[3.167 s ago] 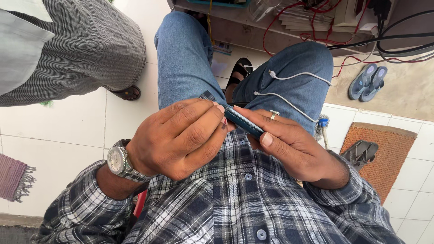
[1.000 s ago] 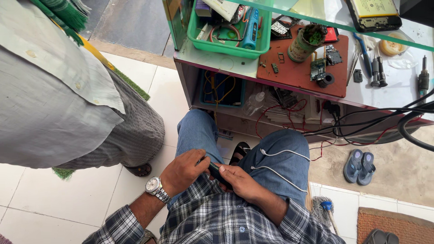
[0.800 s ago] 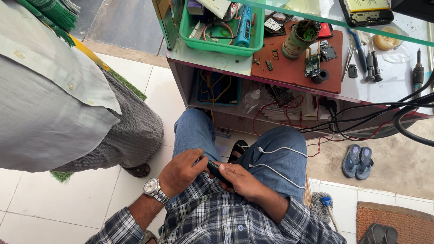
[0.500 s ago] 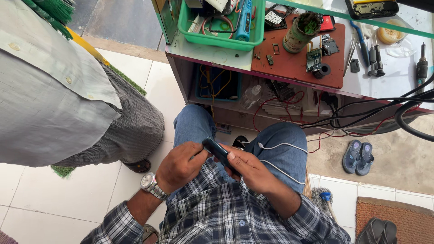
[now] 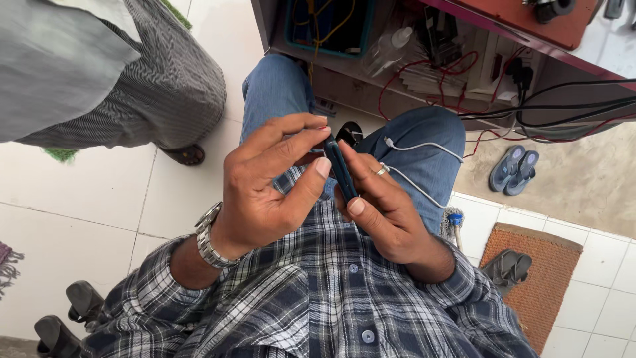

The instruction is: The person sits at a repair counter and uses a blue pry tool to work on a disassembled phone with an exposed flex cable. They then press keys on a feature phone to test it, pry open the back of a smartphone, hold the exposed battery compartment, and connect a charging cable to test the device.

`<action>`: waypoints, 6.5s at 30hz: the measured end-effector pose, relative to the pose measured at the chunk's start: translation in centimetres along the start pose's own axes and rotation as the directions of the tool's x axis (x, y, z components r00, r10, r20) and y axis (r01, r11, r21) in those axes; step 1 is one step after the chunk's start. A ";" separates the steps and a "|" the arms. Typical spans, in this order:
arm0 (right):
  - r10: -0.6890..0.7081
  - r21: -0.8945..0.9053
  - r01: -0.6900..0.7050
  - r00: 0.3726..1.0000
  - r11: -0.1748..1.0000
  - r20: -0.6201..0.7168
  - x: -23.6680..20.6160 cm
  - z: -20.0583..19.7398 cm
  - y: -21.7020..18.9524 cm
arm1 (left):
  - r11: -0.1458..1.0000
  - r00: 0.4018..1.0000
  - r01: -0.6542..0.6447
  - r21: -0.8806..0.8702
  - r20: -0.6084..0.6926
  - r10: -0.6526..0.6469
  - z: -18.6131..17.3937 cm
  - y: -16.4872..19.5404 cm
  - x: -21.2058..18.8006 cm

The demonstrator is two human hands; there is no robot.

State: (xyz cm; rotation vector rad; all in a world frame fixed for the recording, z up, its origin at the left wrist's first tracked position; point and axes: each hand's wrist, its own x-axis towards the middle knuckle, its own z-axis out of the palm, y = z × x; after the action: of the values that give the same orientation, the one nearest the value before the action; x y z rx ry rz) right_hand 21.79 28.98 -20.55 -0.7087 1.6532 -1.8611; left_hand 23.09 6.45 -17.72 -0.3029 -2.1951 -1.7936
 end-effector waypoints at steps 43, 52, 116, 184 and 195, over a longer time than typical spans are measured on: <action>0.143 0.229 -0.144 0.989 0.963 0.019 2.7 -0.3 1.2 | 0.956 0.991 0.117 -0.268 -0.032 -0.131 -0.7 -2.1 0.6; 0.038 0.130 -0.041 0.999 0.991 0.020 1.4 -1.8 3.1 | 0.981 0.995 0.103 -0.165 0.028 -0.100 0.4 -3.0 0.6; 0.156 0.430 -0.191 0.981 0.882 0.116 -1.4 -4.6 5.8 | 0.999 0.996 0.044 -0.028 0.079 -0.042 1.6 -4.3 -1.4; 0.120 0.254 -0.119 0.993 0.960 0.012 0.2 -2.6 8.8 | 0.919 0.984 0.174 -0.353 0.022 -0.178 3.6 -9.4 -2.6; 0.112 0.192 -0.092 0.989 0.977 -0.096 0.2 -2.2 8.8 | 0.989 0.995 0.101 -0.104 0.020 -0.100 3.8 -8.3 -2.4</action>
State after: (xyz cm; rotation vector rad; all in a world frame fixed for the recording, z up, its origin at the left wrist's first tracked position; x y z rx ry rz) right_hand 20.56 29.57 -29.52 -0.4450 1.5230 -1.9773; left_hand 22.13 8.57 -26.92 -0.2326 -2.1661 -1.9707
